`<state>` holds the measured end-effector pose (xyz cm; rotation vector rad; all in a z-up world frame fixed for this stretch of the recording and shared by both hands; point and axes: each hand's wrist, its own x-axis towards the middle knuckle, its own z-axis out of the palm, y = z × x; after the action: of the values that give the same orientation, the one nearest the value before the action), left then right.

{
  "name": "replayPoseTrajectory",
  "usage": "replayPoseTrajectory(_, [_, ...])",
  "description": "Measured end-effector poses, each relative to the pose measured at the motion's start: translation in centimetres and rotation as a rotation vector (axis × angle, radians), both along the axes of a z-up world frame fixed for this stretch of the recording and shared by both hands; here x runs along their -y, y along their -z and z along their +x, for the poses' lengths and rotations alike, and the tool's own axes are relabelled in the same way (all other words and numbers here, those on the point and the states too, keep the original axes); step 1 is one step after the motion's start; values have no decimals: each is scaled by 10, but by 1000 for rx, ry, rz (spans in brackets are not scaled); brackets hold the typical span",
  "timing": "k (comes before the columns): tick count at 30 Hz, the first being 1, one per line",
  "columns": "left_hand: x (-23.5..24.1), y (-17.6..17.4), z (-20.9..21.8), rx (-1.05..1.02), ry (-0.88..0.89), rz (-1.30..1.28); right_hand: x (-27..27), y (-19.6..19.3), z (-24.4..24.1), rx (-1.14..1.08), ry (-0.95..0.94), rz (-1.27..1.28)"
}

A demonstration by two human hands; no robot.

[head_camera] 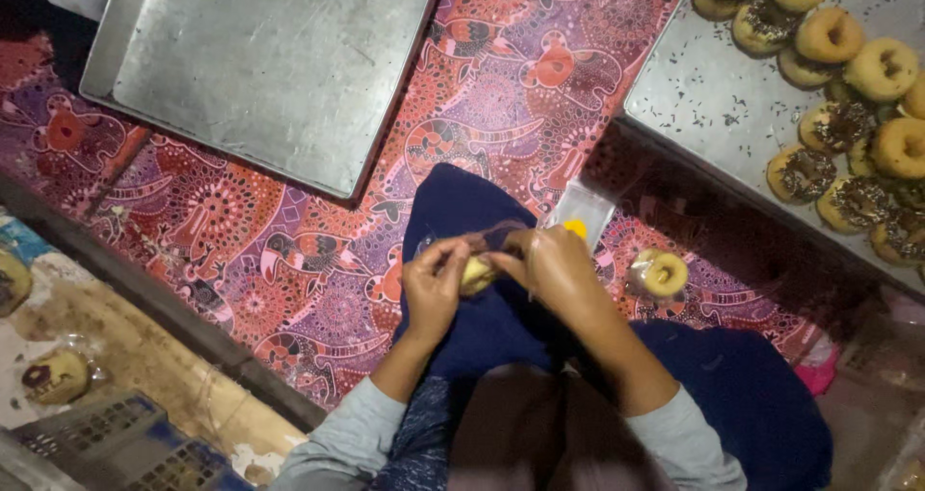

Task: The person sits on a patterned mat and repeatedly picks donuts from metal trays, places them into small clear plastic bags, and sets the filled bags into a nearby crate. The person handles both plain and chocolate-sprinkled donuts throughout the clip.

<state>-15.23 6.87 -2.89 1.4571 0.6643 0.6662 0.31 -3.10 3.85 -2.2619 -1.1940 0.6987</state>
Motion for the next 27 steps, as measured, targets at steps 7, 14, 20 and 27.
replayPoseTrajectory(7, [-7, 25, 10, 77, -59, -282, 2, 6, -22, 196, -115, 53])
replayPoseTrajectory(14, [0, 9, 24, 43, -71, -139, -3, -8, -10, 216, -52, 578])
replayPoseTrajectory(20, [9, -12, 23, -150, 15, 267, -5, 10, 10, 46, 14, 529])
replayPoseTrajectory(27, [4, -31, 40, 143, -271, -171, 24, 53, 40, -551, 353, 215])
